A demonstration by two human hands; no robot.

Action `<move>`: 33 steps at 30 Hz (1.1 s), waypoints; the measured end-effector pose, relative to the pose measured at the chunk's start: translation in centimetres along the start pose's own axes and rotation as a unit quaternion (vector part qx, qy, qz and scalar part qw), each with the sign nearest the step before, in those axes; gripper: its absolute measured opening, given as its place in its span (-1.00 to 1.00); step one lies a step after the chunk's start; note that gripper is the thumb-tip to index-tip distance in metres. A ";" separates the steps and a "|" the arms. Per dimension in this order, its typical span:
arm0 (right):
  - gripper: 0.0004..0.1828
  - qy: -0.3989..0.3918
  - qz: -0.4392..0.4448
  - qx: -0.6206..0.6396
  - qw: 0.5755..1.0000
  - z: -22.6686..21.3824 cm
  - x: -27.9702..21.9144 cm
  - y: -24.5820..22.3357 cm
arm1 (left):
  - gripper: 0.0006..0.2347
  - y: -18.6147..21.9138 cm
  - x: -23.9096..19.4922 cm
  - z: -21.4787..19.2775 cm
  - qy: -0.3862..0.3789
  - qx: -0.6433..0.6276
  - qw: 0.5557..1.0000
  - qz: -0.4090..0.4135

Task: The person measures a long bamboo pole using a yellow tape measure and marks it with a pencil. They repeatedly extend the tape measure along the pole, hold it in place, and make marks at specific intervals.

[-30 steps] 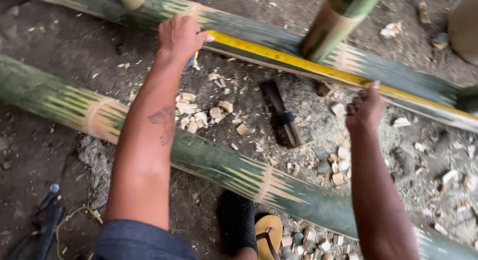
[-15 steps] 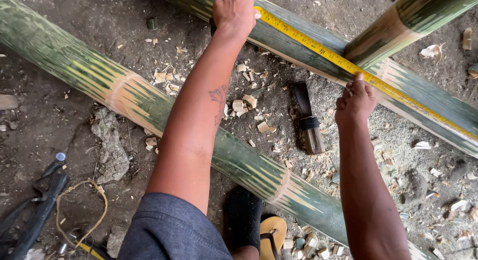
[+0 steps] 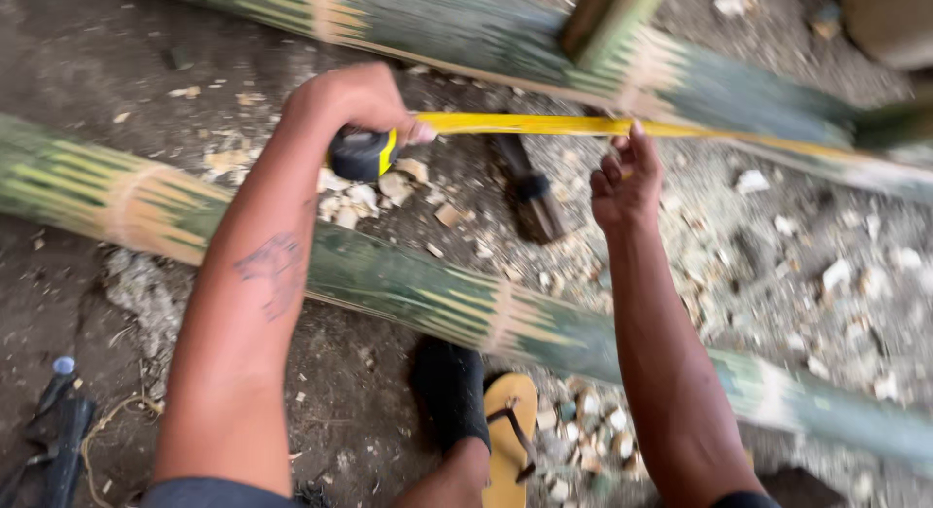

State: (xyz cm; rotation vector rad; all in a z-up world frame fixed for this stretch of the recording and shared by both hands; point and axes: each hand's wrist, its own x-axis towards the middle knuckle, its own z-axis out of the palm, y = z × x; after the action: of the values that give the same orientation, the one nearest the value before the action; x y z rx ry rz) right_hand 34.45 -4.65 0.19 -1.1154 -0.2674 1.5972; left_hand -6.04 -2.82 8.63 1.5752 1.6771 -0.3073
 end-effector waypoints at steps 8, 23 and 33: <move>-0.70 0.046 -0.028 0.026 0.998 -9.8 -9.7 -7.1 | -0.59 9.7 -3.8 8.3 -0.209 -0.074 0.966 0.131; -0.66 -0.079 0.116 -0.852 0.504 -21.2 -29.1 -21.0 | -0.64 20.6 -13.5 17.8 -0.287 0.048 0.939 0.182; -0.56 -0.080 0.095 -0.845 0.519 -28.4 -28.3 -31.9 | -0.65 25.3 -17.9 14.4 -0.210 0.044 0.969 0.119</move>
State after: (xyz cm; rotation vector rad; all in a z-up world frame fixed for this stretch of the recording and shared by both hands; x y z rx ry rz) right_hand 74.94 -27.90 21.26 -2.3969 -2.2505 1.2370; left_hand 21.01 -20.38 19.90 1.6209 1.1526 -0.5533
